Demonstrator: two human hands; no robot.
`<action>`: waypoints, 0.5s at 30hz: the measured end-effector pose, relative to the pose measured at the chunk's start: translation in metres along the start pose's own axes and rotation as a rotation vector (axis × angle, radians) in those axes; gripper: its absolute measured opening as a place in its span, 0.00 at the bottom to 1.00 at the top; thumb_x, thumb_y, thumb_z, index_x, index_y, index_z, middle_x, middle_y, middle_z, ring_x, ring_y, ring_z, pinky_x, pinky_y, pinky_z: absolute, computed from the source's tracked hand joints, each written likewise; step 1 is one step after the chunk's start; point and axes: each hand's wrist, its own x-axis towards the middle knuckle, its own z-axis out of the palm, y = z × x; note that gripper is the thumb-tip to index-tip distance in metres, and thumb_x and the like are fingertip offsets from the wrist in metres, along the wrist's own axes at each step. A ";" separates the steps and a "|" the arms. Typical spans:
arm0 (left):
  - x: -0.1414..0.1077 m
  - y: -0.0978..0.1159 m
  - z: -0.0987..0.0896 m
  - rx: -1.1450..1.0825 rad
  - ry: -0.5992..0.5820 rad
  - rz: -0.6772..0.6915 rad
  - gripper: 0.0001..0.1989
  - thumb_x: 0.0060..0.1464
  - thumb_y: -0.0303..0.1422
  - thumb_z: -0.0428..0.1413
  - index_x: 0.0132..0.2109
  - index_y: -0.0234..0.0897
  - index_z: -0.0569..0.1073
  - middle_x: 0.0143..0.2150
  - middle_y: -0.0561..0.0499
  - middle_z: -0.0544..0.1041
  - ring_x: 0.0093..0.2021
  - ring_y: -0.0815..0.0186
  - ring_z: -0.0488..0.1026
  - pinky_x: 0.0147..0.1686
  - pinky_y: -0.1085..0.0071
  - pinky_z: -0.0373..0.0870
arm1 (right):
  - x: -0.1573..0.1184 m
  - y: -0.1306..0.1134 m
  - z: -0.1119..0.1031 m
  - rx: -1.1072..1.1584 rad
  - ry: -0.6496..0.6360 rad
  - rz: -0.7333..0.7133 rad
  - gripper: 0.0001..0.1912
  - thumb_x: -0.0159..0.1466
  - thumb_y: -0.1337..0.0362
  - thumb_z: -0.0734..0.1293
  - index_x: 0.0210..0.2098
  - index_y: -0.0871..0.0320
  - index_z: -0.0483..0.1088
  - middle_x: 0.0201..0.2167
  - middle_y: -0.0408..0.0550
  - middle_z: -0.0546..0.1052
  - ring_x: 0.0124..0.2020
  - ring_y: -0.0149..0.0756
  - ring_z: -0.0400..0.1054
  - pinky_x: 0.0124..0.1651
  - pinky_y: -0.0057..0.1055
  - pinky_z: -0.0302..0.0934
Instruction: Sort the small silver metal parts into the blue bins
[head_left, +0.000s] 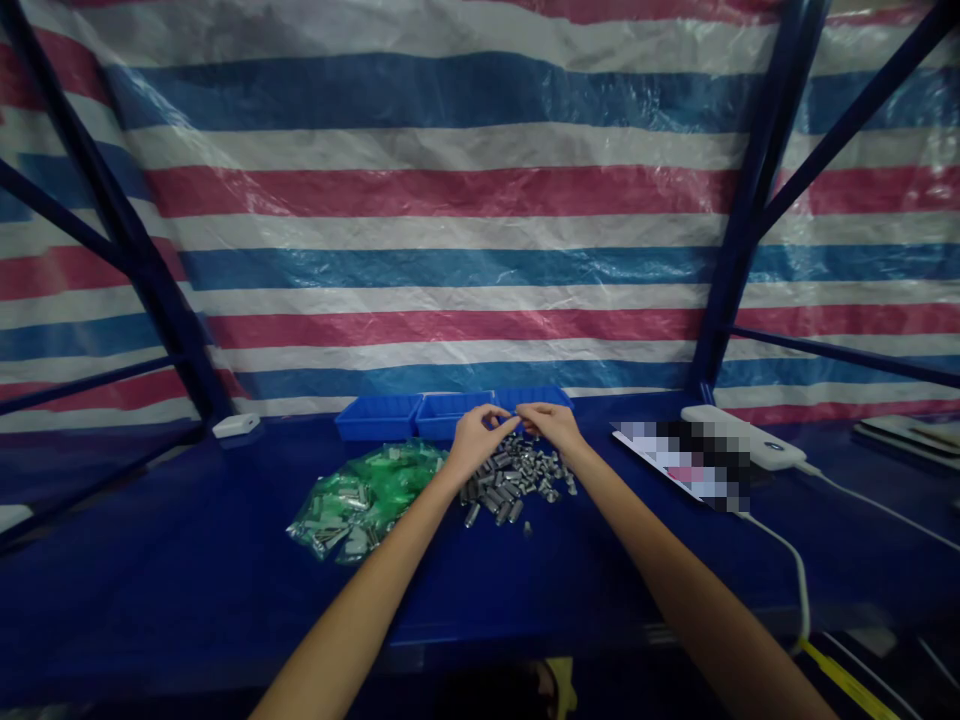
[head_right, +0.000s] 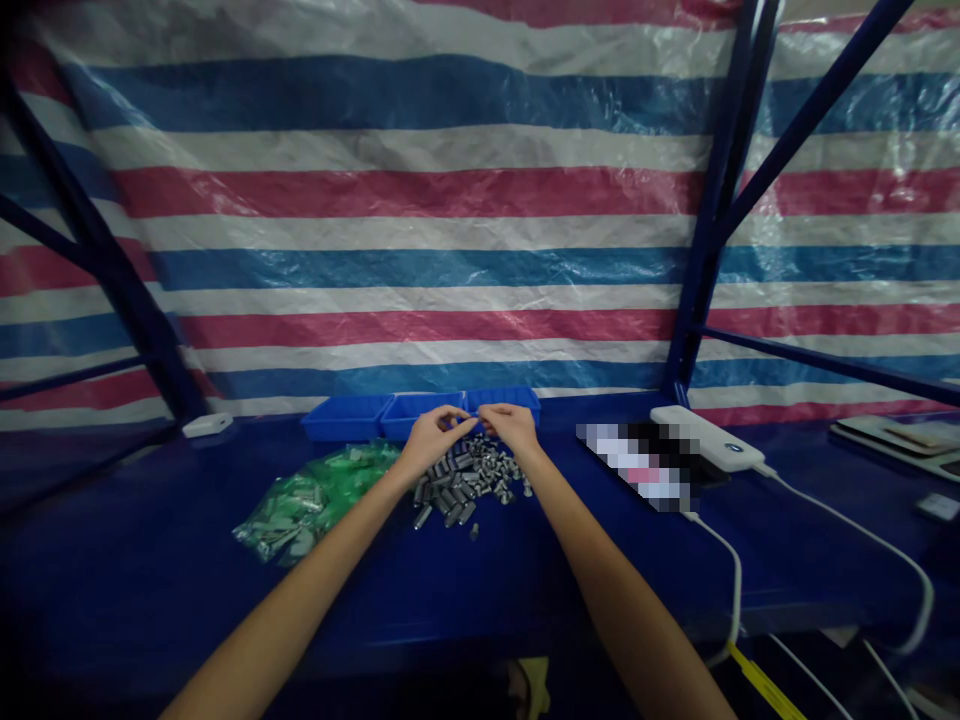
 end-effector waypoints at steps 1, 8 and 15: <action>0.001 0.003 -0.005 -0.017 -0.160 0.013 0.13 0.43 0.43 0.59 0.31 0.37 0.77 0.22 0.53 0.70 0.24 0.70 0.65 0.27 0.74 0.61 | 0.002 0.000 -0.002 0.004 0.030 0.000 0.03 0.47 0.67 0.72 0.22 0.59 0.74 0.19 0.43 0.74 0.24 0.30 0.67 0.30 0.25 0.63; -0.009 0.028 -0.023 0.078 -0.734 0.258 0.12 0.30 0.42 0.65 0.26 0.43 0.79 0.26 0.53 0.74 0.30 0.67 0.70 0.31 0.74 0.64 | 0.006 -0.006 -0.009 0.272 -0.125 -0.074 0.19 0.51 0.65 0.71 0.43 0.53 0.71 0.43 0.44 0.75 0.43 0.32 0.69 0.40 0.25 0.65; -0.020 0.028 -0.014 0.092 -0.873 0.420 0.14 0.27 0.39 0.67 0.29 0.50 0.79 0.27 0.54 0.74 0.29 0.67 0.70 0.29 0.74 0.63 | 0.003 -0.009 -0.007 0.234 -0.074 0.008 0.14 0.50 0.64 0.70 0.38 0.53 0.74 0.38 0.44 0.77 0.36 0.31 0.70 0.30 0.21 0.61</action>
